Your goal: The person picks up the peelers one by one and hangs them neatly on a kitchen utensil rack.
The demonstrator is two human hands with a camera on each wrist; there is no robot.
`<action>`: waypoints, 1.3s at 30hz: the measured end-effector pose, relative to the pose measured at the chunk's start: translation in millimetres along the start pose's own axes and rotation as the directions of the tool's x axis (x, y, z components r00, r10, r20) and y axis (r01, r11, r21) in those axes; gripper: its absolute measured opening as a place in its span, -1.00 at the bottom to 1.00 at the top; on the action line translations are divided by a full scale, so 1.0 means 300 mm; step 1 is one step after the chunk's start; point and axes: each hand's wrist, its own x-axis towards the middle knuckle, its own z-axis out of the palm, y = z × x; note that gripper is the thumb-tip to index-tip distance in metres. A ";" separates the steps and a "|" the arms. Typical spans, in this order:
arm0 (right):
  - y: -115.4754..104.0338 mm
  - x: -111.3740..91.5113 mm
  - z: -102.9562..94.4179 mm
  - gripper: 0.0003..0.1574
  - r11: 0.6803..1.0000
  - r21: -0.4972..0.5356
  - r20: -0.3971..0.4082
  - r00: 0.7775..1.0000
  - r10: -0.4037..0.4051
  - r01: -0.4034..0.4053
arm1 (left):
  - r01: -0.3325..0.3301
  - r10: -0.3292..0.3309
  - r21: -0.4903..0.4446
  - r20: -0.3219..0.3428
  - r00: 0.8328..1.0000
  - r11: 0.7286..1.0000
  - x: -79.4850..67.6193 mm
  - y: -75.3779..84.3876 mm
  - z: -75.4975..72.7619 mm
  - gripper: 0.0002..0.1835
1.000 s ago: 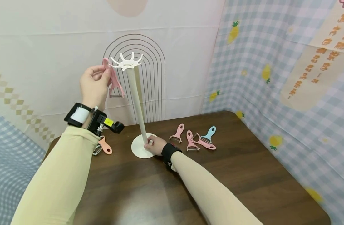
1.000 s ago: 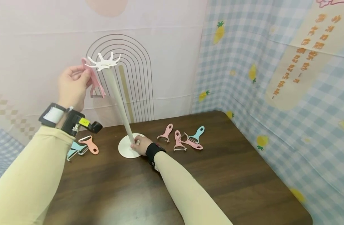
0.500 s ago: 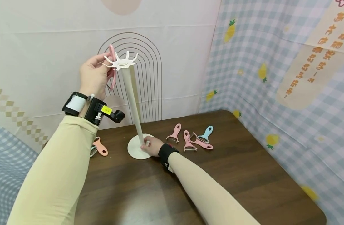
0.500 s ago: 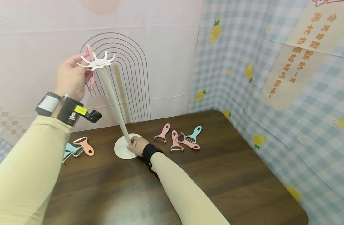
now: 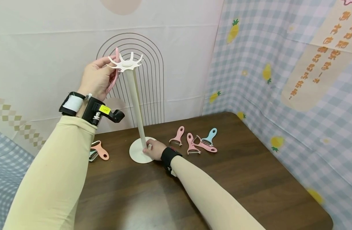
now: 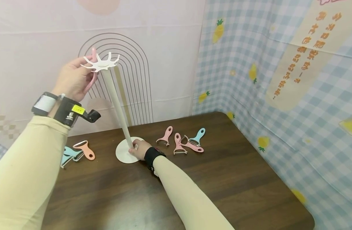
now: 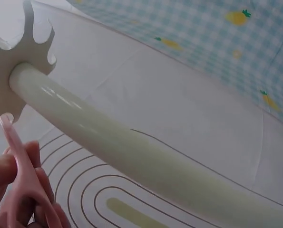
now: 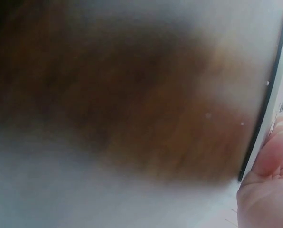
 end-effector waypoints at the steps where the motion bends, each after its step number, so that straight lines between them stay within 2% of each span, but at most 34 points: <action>1: -0.003 -0.001 -0.001 -0.62 1.000 -0.001 -0.003 1.000 -0.007 0.007 | 0.000 0.000 0.005 0.011 1.000 1.000 0.001 0.001 -0.001 -0.78; 8: -0.017 0.001 0.002 -0.68 1.000 -0.010 0.007 1.000 -0.027 0.027 | 0.058 -0.059 0.014 0.134 0.989 0.998 -0.002 0.010 -0.008 -0.84; 13: -0.001 0.023 0.019 -0.68 0.999 -0.017 0.002 0.999 -0.034 0.034 | 0.029 -0.059 0.153 0.200 0.978 0.988 -0.006 0.006 -0.017 -0.84; 18: -0.001 0.021 0.012 -0.69 0.999 0.005 0.005 0.999 -0.038 0.038 | 0.000 -0.045 0.262 0.166 0.985 0.965 -0.013 -0.007 -0.028 -0.84; 21: -0.011 0.010 0.001 -0.69 1.000 0.010 0.010 1.000 -0.029 0.029 | -0.006 -0.047 0.327 0.152 0.987 0.945 -0.024 -0.021 -0.048 -0.72; 24: -0.007 0.014 0.006 -0.68 1.000 -0.004 0.013 1.000 -0.024 0.024 | -0.001 -0.051 0.372 0.130 0.990 0.928 -0.047 -0.047 -0.093 -0.53; 27: 0.001 0.020 0.012 -0.68 1.000 -0.006 0.019 1.000 -0.020 0.020 | 0.006 -0.043 0.427 0.076 0.996 0.904 -0.076 -0.085 -0.153 -0.46; 30: 0.002 0.015 0.002 -0.68 1.000 0.007 0.021 1.000 -0.012 0.012 | 0.000 -0.037 0.532 0.058 0.998 0.847 -0.108 -0.134 -0.213 -0.47; 33: 0.002 0.005 -0.017 -0.65 1.000 0.014 0.018 1.000 -0.003 0.002 | -0.012 -0.056 0.645 0.085 0.995 0.764 -0.142 -0.191 -0.265 -0.46; 39: 0.000 0.008 -0.025 -0.57 1.000 -0.009 0.040 0.999 0.004 -0.004 | -0.105 -0.112 0.846 0.190 0.975 0.523 -0.235 -0.298 -0.394 -0.49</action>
